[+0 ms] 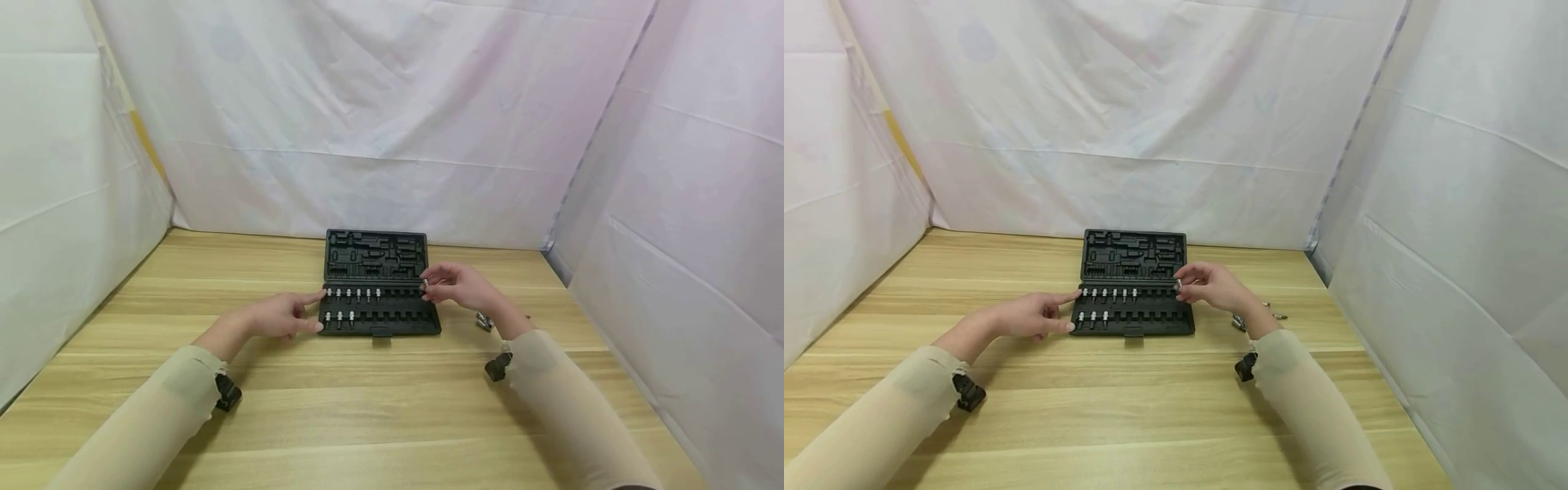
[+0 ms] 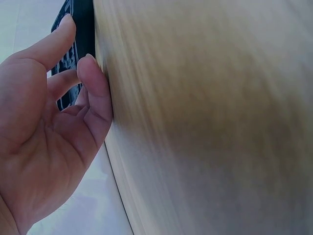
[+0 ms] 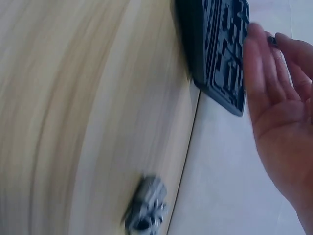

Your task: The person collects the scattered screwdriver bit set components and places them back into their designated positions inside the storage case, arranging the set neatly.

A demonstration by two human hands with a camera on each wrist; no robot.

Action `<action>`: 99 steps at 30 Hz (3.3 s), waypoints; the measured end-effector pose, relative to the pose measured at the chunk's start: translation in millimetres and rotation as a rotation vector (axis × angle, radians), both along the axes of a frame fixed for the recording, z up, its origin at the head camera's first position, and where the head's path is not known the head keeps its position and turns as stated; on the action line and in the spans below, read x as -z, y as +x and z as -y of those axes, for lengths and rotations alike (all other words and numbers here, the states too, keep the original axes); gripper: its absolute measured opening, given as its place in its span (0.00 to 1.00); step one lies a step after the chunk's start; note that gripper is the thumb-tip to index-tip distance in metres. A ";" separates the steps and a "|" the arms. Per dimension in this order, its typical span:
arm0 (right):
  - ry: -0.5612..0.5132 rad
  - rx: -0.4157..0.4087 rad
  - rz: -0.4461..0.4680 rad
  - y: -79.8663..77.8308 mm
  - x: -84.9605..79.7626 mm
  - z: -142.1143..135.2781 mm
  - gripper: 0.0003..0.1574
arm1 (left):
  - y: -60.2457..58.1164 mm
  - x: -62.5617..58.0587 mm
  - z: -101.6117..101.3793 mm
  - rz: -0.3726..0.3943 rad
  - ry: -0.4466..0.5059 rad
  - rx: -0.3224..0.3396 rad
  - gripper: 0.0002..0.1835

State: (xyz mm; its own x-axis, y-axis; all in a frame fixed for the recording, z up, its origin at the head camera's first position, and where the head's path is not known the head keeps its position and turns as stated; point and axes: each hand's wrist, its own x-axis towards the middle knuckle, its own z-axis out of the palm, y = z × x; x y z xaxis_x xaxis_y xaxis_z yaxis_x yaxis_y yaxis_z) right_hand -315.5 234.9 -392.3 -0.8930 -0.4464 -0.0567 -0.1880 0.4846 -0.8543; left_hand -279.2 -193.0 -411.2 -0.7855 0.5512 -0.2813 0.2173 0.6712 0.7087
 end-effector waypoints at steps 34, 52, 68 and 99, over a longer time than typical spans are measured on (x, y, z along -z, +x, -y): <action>0.215 0.021 -0.092 -37.4 26.6 72.5 0.08 | 0.1 -0.3 -2.2 0.006 -0.002 -0.023 0.49; 0.253 0.015 -0.065 -40.9 30.4 71.8 0.08 | 1.4 -1.9 -1.7 0.007 0.008 -0.014 0.49; 0.274 0.010 -0.067 -36.4 27.1 74.0 0.07 | 2.2 -1.1 -2.2 0.007 0.006 -0.016 0.49; 0.300 0.020 -0.056 -37.0 30.1 73.6 0.06 | 3.4 0.8 -1.9 -0.004 0.016 -0.019 0.49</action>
State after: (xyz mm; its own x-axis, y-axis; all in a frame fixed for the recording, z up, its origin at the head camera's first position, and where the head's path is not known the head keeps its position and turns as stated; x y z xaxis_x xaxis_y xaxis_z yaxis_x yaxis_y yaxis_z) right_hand -352.5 161.3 -422.4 -0.9067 -0.3998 -0.1340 -0.2188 0.7178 -0.6610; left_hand -275.8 -191.1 -412.0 -0.7969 0.5407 -0.2694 0.2076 0.6640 0.7183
